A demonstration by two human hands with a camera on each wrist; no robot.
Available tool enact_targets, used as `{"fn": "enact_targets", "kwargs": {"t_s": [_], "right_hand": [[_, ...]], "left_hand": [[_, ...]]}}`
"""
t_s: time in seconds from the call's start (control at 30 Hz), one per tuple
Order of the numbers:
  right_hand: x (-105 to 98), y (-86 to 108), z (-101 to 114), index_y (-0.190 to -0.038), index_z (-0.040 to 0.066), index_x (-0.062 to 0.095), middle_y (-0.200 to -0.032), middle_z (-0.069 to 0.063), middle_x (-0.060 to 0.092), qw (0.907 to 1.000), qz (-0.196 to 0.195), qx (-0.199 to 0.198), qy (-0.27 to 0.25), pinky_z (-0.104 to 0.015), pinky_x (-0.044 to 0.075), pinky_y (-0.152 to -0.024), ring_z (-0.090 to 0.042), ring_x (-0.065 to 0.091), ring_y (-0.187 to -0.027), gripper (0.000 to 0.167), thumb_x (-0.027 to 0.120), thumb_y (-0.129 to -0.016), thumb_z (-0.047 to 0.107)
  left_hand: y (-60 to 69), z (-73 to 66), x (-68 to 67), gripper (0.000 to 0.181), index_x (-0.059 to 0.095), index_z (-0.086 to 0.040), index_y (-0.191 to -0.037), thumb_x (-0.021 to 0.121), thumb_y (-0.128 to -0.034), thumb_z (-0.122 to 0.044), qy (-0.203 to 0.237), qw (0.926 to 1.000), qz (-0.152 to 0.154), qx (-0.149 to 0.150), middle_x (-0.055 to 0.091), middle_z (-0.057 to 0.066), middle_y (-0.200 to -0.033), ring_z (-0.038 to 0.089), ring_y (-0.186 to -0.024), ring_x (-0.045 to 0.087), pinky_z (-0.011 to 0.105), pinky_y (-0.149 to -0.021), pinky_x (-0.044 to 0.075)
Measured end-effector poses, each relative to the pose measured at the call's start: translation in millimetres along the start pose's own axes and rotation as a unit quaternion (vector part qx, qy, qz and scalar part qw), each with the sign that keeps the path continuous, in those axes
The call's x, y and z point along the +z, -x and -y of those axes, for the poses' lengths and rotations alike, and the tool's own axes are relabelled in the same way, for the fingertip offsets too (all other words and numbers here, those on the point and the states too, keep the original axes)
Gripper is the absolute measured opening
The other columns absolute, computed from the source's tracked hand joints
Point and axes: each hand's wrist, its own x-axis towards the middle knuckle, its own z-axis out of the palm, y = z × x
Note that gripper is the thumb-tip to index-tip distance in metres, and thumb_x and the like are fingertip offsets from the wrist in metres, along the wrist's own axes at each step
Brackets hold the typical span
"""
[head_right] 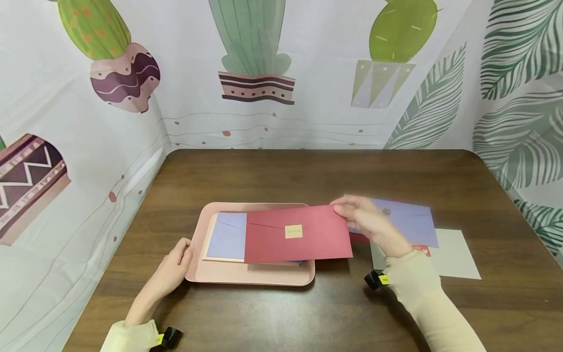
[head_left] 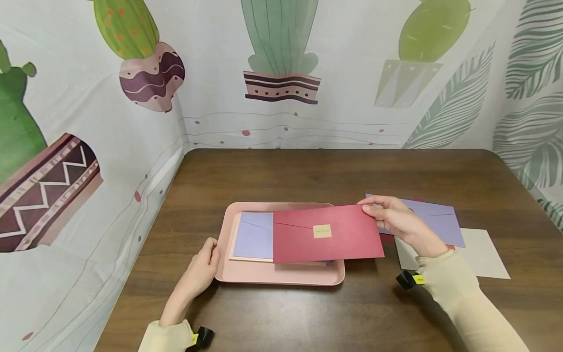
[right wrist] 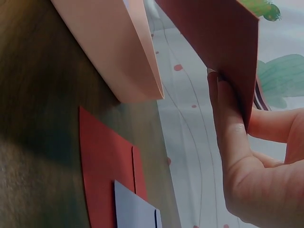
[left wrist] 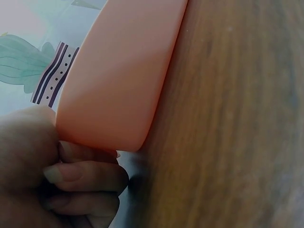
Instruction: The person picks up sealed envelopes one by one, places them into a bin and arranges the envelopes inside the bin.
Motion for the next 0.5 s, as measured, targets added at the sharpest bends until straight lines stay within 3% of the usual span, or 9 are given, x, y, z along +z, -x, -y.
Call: {"fn": "enact_targets", "kwargs": {"t_s": [0.5], "right_hand": [[18.7,-12.4,-2.3,-0.119,-0.006,0.052,-0.097,0.002,0.069,0.9992,0.030,-0.010,-0.024,-0.026,0.055,-0.076,-0.010,0.068,-0.084,0.025,0.052,-0.098,0.007]], "left_hand": [[-0.9,0.0,-0.1,0.014,0.048,-0.007,-0.107,0.039,-0.1036,-0.018,0.004,1.0000,0.005,-0.003,0.047,0.006,-0.071,0.021,-0.070,0.051,0.034,-0.062,0.041]]}}
